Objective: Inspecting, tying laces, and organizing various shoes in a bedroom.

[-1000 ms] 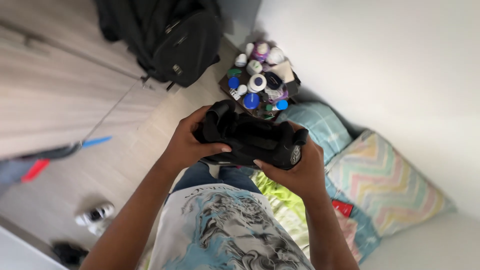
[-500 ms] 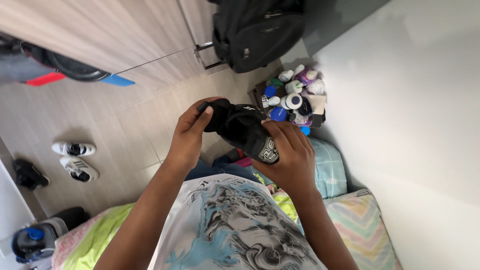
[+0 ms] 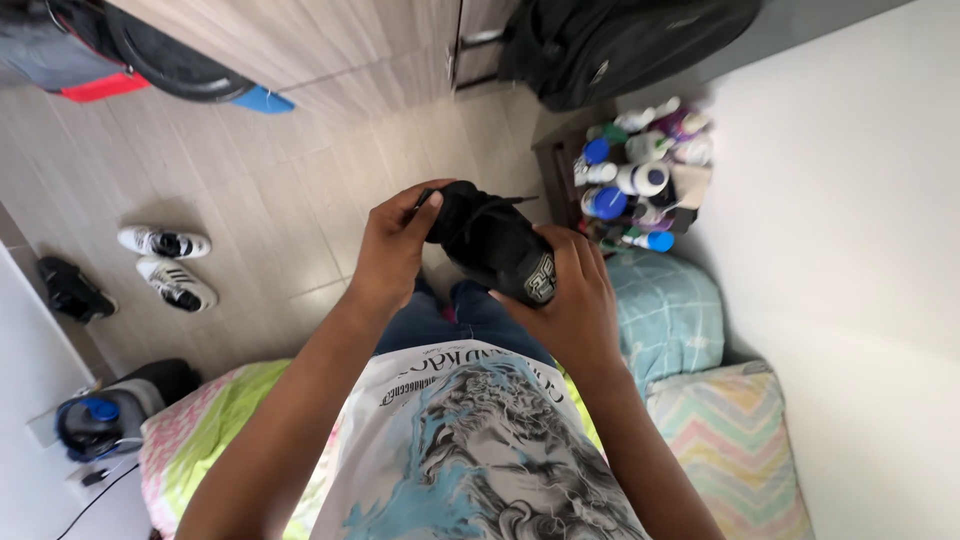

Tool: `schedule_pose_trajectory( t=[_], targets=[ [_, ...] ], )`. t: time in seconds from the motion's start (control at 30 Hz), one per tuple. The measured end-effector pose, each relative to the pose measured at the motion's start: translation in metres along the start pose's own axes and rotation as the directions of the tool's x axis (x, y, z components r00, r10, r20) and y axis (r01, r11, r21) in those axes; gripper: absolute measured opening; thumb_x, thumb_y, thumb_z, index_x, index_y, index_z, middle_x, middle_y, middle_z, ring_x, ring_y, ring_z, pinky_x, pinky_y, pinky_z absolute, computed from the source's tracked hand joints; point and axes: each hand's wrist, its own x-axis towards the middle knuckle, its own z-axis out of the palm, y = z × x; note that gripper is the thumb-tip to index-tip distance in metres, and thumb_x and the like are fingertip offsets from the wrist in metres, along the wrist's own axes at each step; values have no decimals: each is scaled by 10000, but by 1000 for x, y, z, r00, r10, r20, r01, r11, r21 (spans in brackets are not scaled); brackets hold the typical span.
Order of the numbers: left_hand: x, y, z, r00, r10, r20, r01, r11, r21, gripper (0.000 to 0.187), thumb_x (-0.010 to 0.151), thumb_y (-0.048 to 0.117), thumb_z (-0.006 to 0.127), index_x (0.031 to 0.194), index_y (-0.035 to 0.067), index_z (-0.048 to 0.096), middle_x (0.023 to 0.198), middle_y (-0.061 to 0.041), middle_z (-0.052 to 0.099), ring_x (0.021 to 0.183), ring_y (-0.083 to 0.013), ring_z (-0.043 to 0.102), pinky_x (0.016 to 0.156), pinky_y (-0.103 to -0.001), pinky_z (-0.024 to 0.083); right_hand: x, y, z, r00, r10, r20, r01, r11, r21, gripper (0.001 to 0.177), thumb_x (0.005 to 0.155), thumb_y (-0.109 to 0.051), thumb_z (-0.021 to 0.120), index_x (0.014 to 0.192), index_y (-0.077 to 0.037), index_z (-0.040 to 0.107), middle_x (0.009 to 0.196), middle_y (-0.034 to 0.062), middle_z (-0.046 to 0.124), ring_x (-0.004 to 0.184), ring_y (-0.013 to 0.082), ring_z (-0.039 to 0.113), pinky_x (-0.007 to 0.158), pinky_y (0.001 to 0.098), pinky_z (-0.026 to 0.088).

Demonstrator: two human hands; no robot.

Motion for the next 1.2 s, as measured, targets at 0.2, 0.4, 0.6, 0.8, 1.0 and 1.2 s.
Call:
schedule_pose_trajectory(
  t=[0.2,0.4,0.6,0.8,1.0,1.2],
  targets=[
    [25,-51,-48,992,-111,-52,107,990,-87,282,1039,163,617,1240,-18,700,1130,-50,749,1057,-123,682,988,-275,518,-14,34,91,943,278,182,-305,942,143,851,684,-321,929,1384,-126,486,1230,175,661,1085,424,669,857,476,560],
    [42,-114,-81,974,-207,-90,203,978,-45,243,1026,135,639,1209,2,727,1053,-9,737,1012,-94,640,958,-245,483,-31,87,172,884,346,314,-429,868,249,839,709,-282,902,1407,-133,459,1166,204,701,1102,445,669,857,482,564],
    [20,-119,-86,967,10,-256,44,978,205,228,1055,108,633,1234,30,751,978,30,523,952,-64,505,889,-208,399,-9,98,172,912,187,364,-293,920,262,816,690,-205,885,1411,-119,512,1182,219,711,1098,430,674,859,465,563],
    [-39,-63,-95,898,89,-430,16,972,234,264,1042,124,649,1285,44,715,1042,-30,617,922,-96,540,843,-248,446,34,38,150,849,70,524,-223,946,235,694,694,-199,876,1337,-107,633,1109,187,756,1008,289,753,840,373,581],
    [-116,-43,-128,618,489,-616,-97,824,558,438,1035,238,648,1419,42,573,1330,-108,623,1253,-191,616,1061,-342,507,59,-3,183,803,-253,539,-26,889,457,652,774,-177,887,1328,39,619,1163,177,754,1069,196,730,915,323,561],
    [-160,-44,-201,312,286,-906,-283,938,198,648,1021,321,635,1534,41,355,1477,-139,496,1390,-244,480,1143,-393,403,93,-80,207,515,-242,822,-436,752,495,650,789,-117,847,1370,34,599,1229,101,685,1040,179,671,770,348,616]
  ],
)
